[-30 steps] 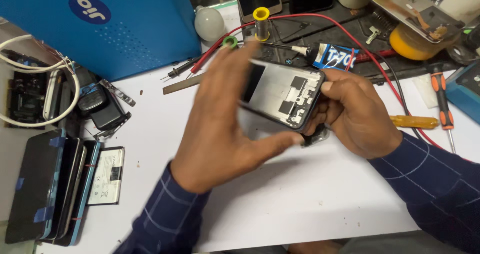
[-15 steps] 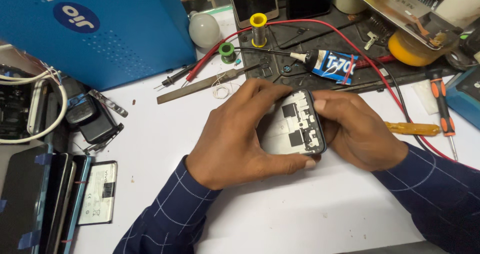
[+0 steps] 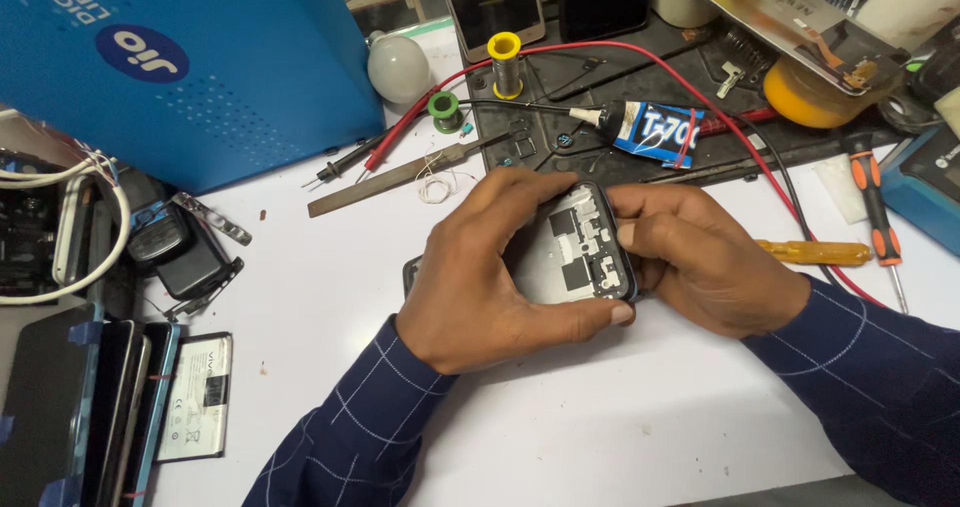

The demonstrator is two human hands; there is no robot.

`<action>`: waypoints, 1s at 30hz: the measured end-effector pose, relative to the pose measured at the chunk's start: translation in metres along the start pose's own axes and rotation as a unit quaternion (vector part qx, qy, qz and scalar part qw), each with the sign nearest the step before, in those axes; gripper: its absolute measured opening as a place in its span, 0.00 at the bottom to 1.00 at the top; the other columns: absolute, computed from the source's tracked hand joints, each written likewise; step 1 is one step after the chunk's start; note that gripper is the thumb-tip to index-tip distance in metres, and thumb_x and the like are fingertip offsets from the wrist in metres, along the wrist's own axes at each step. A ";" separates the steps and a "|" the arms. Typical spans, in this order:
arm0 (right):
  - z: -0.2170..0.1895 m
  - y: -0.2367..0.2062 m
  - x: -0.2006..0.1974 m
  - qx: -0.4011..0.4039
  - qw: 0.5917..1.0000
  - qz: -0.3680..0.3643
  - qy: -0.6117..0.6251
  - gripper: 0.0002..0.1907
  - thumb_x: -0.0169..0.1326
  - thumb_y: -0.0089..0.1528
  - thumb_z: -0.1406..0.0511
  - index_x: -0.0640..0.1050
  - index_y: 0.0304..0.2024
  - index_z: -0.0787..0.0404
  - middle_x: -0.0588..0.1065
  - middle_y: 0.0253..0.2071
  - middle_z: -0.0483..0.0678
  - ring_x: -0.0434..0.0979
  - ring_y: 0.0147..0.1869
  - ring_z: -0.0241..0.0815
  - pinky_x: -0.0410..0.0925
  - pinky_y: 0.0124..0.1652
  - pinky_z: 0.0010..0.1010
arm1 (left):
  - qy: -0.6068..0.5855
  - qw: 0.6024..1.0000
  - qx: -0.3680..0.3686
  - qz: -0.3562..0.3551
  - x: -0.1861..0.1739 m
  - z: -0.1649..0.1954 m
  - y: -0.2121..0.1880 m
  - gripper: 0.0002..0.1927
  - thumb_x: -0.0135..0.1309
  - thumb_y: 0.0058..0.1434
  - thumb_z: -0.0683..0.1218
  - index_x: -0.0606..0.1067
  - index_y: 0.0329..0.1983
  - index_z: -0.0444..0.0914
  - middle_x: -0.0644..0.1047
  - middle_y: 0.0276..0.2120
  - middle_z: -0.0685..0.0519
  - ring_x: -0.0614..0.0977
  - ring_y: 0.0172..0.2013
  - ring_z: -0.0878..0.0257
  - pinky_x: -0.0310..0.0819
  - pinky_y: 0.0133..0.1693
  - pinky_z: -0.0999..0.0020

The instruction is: The person works on a disassembled smartphone at a repair bench. They scrub the phone frame and back cover with a brush, pry at the frame edge, reposition the phone body, and use a screwdriver to work on screws near the camera area of the exposed midframe with the battery visible.

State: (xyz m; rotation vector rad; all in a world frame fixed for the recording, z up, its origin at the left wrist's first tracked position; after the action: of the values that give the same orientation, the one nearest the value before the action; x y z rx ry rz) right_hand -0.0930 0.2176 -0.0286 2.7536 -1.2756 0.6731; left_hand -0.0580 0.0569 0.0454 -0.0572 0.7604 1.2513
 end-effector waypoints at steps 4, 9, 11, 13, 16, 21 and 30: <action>-0.002 -0.001 0.000 0.002 1.000 0.018 -0.001 0.23 0.39 0.63 0.68 0.73 0.56 0.75 0.78 0.42 0.55 0.80 0.40 0.39 0.75 0.41 0.33 | 0.024 0.999 -0.005 0.048 -0.004 0.005 -0.001 0.43 0.71 0.47 0.61 0.75 0.59 0.30 0.79 0.47 0.47 0.85 0.44 0.59 0.82 0.46 0.67; -0.036 -0.005 0.006 -0.163 0.948 0.111 -0.251 0.17 0.44 0.71 0.63 0.76 0.54 0.70 0.77 0.46 0.51 0.78 0.47 0.34 0.74 0.47 0.29 | -0.088 0.985 -0.114 0.095 -0.001 -0.011 -0.003 0.36 0.67 0.51 0.62 0.77 0.52 0.29 0.82 0.39 0.52 0.86 0.40 0.62 0.83 0.44 0.70; -0.056 -0.010 0.015 -0.251 0.921 0.127 -0.270 0.17 0.45 0.71 0.63 0.71 0.58 0.66 0.75 0.50 0.47 0.78 0.52 0.33 0.75 0.51 0.28 | -0.215 0.960 -0.157 0.089 0.004 -0.025 0.000 0.33 0.62 0.57 0.62 0.78 0.48 0.28 0.81 0.35 0.49 0.83 0.35 0.62 0.79 0.39 0.70; -0.072 -0.014 0.025 -0.302 0.880 0.122 -0.346 0.15 0.44 0.71 0.64 0.72 0.55 0.67 0.74 0.49 0.45 0.75 0.53 0.31 0.70 0.54 0.24 | -0.317 0.922 -0.210 0.079 0.014 -0.039 0.002 0.32 0.58 0.61 0.63 0.77 0.45 0.27 0.79 0.33 0.47 0.82 0.31 0.61 0.79 0.34 0.69; -0.077 -0.001 0.038 -0.321 0.863 0.101 -0.377 0.12 0.45 0.75 0.64 0.74 0.51 0.67 0.74 0.43 0.43 0.72 0.47 0.28 0.67 0.47 0.20 | -0.404 0.866 -0.288 0.068 0.031 -0.055 0.002 0.34 0.52 0.61 0.66 0.76 0.43 0.27 0.77 0.33 0.47 0.83 0.26 0.60 0.82 0.27 0.68; -0.052 0.027 0.037 -0.316 0.865 0.153 -0.358 0.10 0.49 0.75 0.63 0.71 0.48 0.65 0.71 0.41 0.42 0.69 0.45 0.28 0.66 0.46 0.21 | -0.457 0.823 -0.326 0.086 0.045 -0.065 0.002 0.38 0.46 0.59 0.68 0.76 0.46 0.28 0.80 0.34 0.47 0.85 0.26 0.60 0.83 0.26 0.68; -0.029 0.033 0.023 -0.339 0.879 0.165 -0.294 0.14 0.47 0.78 0.59 0.65 0.45 0.62 0.65 0.37 0.41 0.59 0.35 0.26 0.61 0.38 0.19 | -0.447 0.835 -0.308 0.094 0.057 -0.071 -0.001 0.37 0.48 0.61 0.67 0.78 0.39 0.25 0.79 0.29 0.46 0.82 0.24 0.62 0.79 0.24 0.70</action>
State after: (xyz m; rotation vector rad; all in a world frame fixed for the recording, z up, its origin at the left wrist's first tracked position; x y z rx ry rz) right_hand -0.1149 0.1848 0.0018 2.1978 -1.6721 -0.5896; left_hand -0.0853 0.0732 -0.0397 0.0826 -0.4789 1.4736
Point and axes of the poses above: each hand's wrist, its own y-axis towards the middle knuckle, its own x-axis out of the palm, z = x × y, the point moved 7 cm from there along y, towards the middle knuckle
